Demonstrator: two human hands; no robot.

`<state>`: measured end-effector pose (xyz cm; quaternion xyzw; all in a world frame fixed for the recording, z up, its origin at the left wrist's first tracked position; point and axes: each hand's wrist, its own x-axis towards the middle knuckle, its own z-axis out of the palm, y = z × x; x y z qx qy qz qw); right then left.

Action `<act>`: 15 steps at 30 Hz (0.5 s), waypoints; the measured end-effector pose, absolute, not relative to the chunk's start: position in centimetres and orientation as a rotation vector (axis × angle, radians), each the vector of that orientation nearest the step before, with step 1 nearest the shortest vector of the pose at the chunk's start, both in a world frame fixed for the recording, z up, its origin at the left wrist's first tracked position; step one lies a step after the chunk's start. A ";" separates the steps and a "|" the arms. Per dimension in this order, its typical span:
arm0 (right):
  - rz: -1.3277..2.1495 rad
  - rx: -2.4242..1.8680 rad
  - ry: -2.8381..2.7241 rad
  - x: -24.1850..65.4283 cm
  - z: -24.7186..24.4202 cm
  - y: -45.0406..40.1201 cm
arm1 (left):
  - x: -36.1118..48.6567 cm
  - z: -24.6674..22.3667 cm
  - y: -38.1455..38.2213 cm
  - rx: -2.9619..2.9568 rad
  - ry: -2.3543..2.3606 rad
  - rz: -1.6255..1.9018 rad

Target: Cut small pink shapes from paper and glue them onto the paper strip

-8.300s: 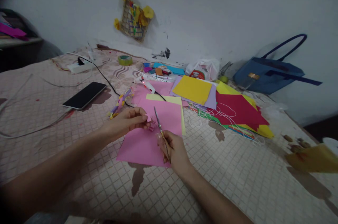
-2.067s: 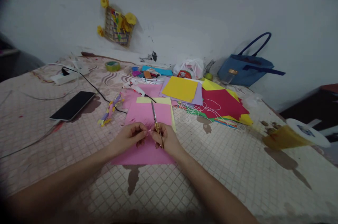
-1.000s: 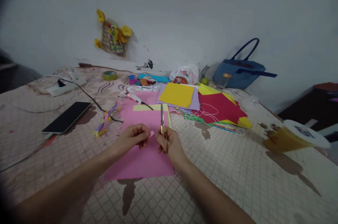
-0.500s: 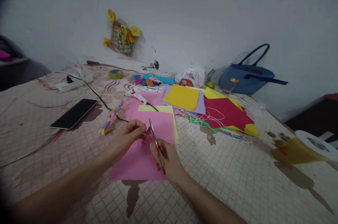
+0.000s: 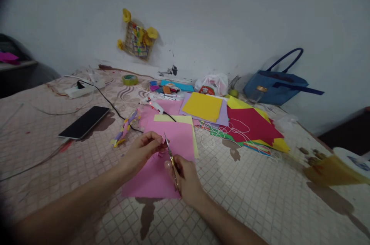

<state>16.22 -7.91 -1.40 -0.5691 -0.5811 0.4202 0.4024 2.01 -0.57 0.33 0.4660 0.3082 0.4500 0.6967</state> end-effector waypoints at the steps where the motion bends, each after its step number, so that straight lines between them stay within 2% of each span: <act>1: 1.065 -1.438 -1.468 16.2 -1.4 -7.9 | 2.0 0.3 -0.6 1.039 0.683 1.006; 15: 1.060 -1.466 -1.485 16.4 -1.5 -7.8 | 2.1 -0.1 -0.6 1.038 0.680 1.019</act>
